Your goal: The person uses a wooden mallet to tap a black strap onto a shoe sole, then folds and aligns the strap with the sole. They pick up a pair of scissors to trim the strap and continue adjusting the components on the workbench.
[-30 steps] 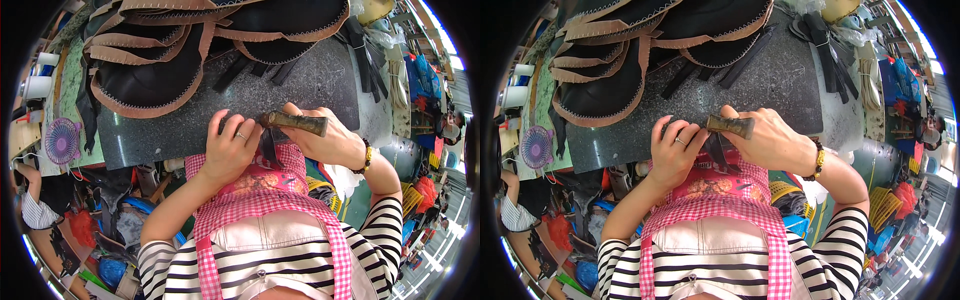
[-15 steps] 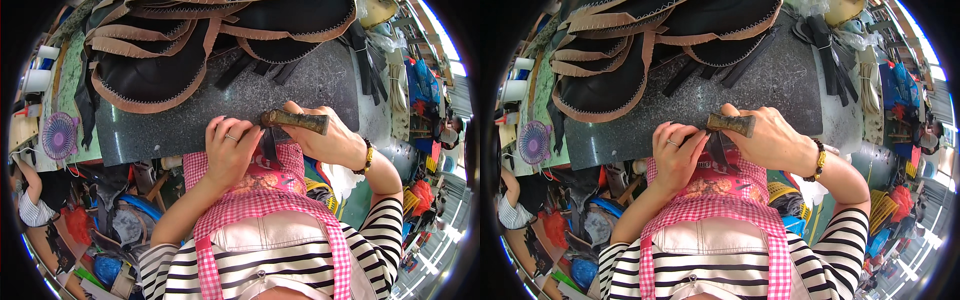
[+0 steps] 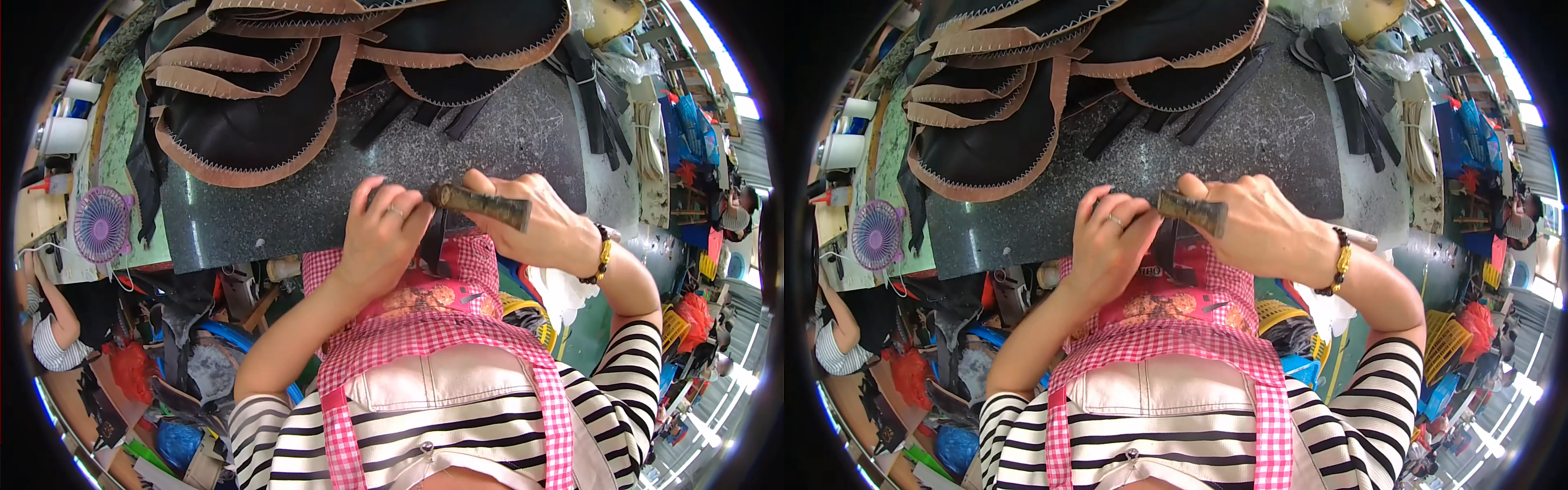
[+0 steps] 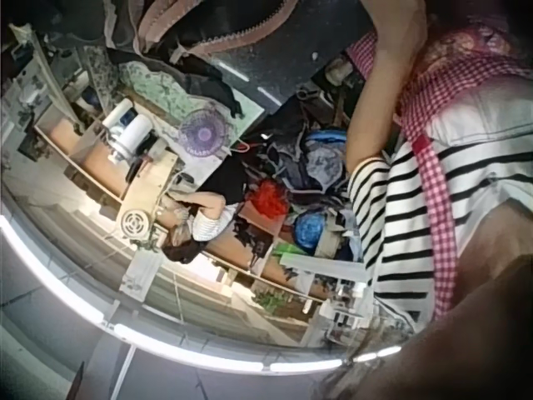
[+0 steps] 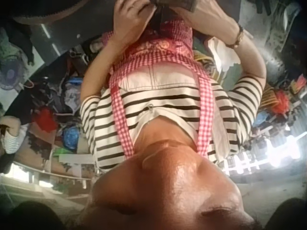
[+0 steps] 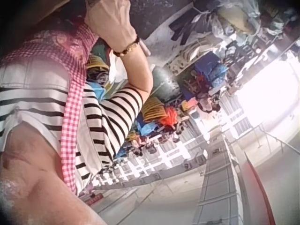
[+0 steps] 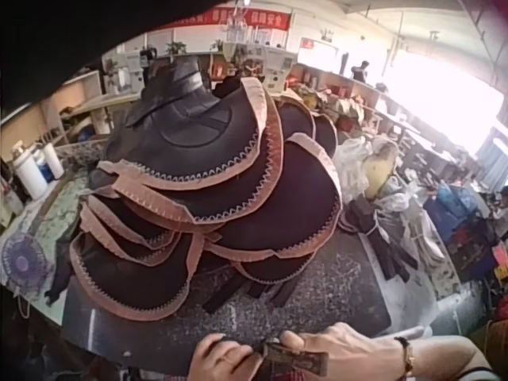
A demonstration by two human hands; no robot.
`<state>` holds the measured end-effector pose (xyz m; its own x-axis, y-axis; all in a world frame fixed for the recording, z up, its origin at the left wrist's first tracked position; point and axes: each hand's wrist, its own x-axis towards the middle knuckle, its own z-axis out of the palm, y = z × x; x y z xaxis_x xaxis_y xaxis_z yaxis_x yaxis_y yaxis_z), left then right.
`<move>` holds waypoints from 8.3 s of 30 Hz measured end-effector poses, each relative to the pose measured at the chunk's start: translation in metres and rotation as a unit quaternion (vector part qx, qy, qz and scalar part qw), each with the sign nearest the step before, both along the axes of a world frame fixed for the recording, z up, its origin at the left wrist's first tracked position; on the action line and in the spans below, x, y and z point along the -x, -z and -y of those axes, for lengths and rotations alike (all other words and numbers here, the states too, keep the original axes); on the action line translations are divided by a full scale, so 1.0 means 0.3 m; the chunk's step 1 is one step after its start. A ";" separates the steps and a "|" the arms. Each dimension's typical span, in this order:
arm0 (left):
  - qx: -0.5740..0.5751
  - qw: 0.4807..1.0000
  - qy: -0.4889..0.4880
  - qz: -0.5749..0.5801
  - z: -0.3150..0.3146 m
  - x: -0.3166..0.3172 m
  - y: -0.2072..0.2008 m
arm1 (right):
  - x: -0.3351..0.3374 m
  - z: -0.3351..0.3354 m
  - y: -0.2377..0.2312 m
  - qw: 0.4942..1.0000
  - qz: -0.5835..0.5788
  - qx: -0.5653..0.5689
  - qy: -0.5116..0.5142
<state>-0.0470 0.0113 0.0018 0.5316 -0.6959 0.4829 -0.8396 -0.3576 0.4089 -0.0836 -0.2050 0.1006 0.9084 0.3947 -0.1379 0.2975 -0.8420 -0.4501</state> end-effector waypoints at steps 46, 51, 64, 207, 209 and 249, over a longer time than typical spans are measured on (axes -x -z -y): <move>0.023 0.994 -0.109 -0.004 0.034 0.098 0.001 | -0.005 0.011 0.026 1.000 0.013 0.000 0.001; 0.009 0.995 -0.101 -0.017 0.042 0.106 -0.002 | -0.021 0.040 0.049 0.999 0.033 -0.013 -0.007; 0.008 0.997 -0.069 -0.032 0.058 0.070 0.008 | 0.017 0.037 0.043 0.998 0.008 -0.036 0.049; 0.002 0.998 -0.045 -0.032 -0.003 0.029 -0.038 | 0.188 -0.099 0.173 0.960 0.080 -0.078 0.258; 0.002 0.999 -0.041 -0.019 -0.003 0.032 -0.032 | 0.186 -0.091 0.155 0.960 0.063 -0.075 0.263; 0.018 0.998 -0.048 0.031 -0.022 0.062 0.011 | 0.108 -0.104 0.055 0.994 0.002 -0.033 0.108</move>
